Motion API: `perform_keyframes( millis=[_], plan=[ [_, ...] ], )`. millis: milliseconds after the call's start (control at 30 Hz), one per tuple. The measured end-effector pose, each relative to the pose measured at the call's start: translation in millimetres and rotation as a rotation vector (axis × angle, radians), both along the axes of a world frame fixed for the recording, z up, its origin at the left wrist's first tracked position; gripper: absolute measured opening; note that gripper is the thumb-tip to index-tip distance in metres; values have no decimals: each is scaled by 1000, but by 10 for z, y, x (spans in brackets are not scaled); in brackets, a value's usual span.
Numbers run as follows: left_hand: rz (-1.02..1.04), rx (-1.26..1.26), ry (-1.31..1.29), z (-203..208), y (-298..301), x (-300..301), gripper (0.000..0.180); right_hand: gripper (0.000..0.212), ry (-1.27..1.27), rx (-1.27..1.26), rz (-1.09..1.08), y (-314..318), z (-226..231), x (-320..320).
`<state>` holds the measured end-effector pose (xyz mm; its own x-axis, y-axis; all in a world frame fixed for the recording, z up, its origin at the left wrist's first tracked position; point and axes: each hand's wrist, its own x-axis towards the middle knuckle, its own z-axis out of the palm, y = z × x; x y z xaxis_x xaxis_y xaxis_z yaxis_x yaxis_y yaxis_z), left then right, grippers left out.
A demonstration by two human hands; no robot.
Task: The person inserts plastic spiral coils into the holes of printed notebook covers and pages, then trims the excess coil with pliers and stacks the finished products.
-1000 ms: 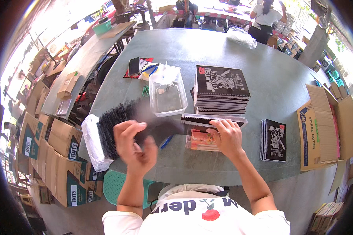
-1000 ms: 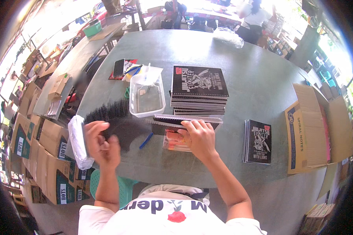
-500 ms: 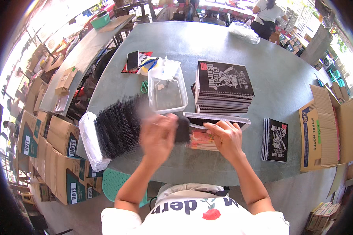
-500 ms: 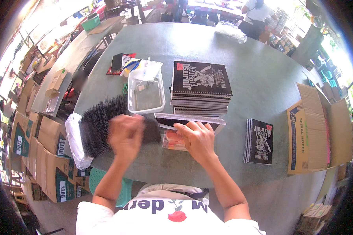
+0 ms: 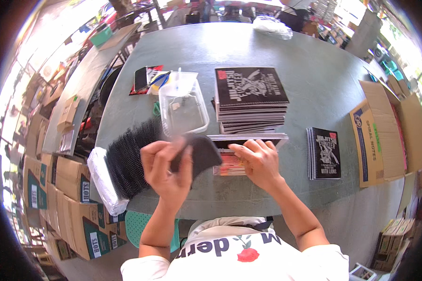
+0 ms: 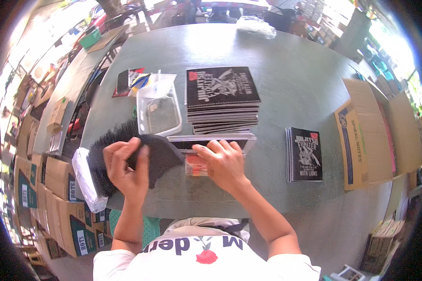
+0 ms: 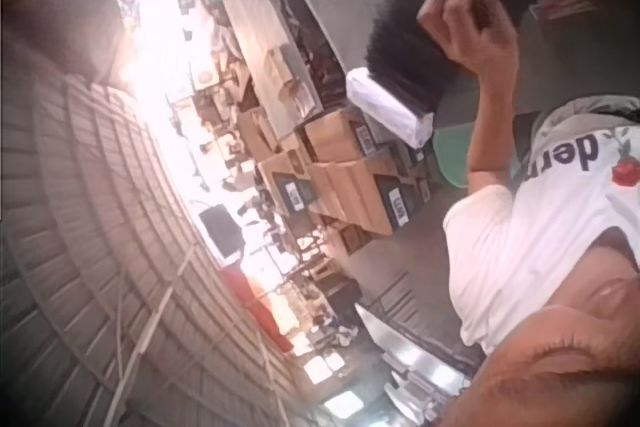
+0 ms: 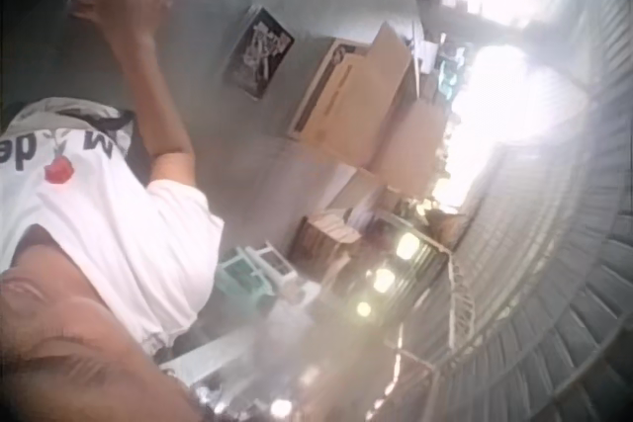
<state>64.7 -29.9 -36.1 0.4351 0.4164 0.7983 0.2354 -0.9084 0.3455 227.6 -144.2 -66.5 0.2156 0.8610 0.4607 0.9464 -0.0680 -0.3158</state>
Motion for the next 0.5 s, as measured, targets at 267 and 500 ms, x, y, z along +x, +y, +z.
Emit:
perform_keyframes(
  millis=[267,500],
  plan=[
    [-25,-54,-15,31,-1,159,26,14,806,117,17,-290,-201,502],
    [-92,-87,84,36,40,244,24,16,1219,429,37,-34,-416,494]
  ],
)
